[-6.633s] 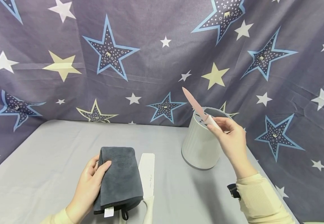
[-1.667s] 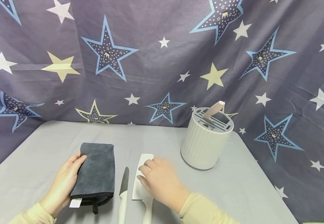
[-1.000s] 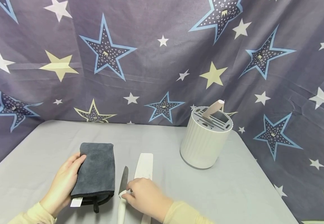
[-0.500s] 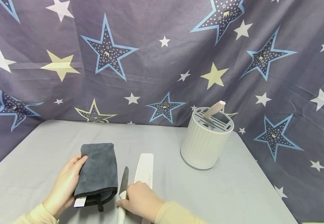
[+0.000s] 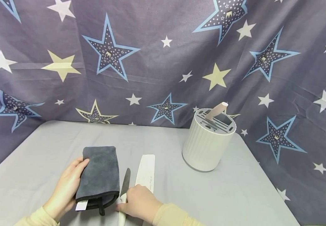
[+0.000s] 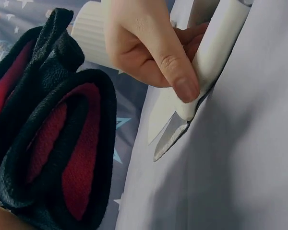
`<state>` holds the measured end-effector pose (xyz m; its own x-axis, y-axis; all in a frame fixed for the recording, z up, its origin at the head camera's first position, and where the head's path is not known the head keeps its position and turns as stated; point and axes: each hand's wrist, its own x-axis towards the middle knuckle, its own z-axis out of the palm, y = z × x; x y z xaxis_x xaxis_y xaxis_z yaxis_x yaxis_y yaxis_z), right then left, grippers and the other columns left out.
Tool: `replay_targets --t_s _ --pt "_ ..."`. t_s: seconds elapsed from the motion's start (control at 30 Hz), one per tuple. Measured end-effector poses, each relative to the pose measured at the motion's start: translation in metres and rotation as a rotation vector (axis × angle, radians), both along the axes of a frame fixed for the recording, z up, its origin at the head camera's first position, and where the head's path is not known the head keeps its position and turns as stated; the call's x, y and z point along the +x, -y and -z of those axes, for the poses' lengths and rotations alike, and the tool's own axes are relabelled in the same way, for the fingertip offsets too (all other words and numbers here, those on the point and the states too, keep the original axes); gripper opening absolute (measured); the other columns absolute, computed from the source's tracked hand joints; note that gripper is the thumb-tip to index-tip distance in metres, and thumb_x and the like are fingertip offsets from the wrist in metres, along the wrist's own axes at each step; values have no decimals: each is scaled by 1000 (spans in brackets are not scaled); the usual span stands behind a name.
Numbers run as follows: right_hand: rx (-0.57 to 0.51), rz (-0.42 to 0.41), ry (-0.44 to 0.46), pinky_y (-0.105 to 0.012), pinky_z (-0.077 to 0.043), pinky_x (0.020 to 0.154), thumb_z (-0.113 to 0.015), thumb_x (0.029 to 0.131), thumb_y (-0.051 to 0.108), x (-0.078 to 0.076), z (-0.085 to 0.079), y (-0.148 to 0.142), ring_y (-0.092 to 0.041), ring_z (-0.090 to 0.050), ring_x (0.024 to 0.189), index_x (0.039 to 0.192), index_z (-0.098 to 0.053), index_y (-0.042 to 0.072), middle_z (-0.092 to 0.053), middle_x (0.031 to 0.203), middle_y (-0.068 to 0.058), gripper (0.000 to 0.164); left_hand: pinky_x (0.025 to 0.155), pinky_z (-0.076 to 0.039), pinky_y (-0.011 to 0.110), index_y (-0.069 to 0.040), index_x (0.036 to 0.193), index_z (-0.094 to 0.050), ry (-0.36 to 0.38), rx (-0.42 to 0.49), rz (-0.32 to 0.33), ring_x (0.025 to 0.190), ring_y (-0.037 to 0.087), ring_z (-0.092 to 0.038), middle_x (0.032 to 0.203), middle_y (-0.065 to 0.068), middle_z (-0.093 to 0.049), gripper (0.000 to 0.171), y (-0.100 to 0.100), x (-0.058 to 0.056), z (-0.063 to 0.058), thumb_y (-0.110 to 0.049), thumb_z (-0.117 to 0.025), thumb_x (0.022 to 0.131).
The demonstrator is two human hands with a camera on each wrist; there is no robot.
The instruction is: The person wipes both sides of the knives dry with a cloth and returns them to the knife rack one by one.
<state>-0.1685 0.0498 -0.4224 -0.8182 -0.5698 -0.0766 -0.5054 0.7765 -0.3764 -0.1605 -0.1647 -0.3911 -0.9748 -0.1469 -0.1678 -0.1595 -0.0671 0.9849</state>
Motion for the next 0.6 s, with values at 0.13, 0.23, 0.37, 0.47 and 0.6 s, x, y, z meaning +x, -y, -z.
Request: replay_targets --t_s 0.13,0.23,0.37,0.47,0.6 --pt "14 11 19 -18 -31 43 -72 84 47 -2 0 1 -4 -38 46 48 -55 18 -39 42 13 49 85 -52 26 -8 146 -32 15 -9 5 101 7 -59 122 0 -55 57 0 0 0 -49 -37 106" --pt "2 28 50 -19 -29 41 -73 82 42 -4 -1 1 -4 -35 44 46 -48 20 -35 41 13 49 85 -52 26 -8 146 -32 26 -15 5 100 6 -59 121 -1 -56 57 0 0 0 -48 -36 106" --pt "-62 70 119 -19 -27 36 -74 78 34 -6 -1 0 -2 -32 35 44 -43 21 -33 37 14 48 84 -53 26 -9 146 -32 31 -9 0 99 6 -59 119 -3 -56 57 1 1 0 -48 -37 106" --pt "-131 107 175 -18 -29 33 -72 75 29 -8 -1 -1 0 -32 28 43 -41 21 -32 35 13 46 84 -53 27 -9 146 -32 39 9 0 99 7 -59 119 -3 -56 57 1 2 0 -49 -38 106" --pt "-260 165 257 -20 -38 32 -72 74 27 -9 -1 -5 -2 -38 27 44 -46 18 -38 35 11 41 84 -53 27 -9 146 -34 50 31 2 100 7 -59 119 -3 -56 57 1 3 -1 -49 -39 105"
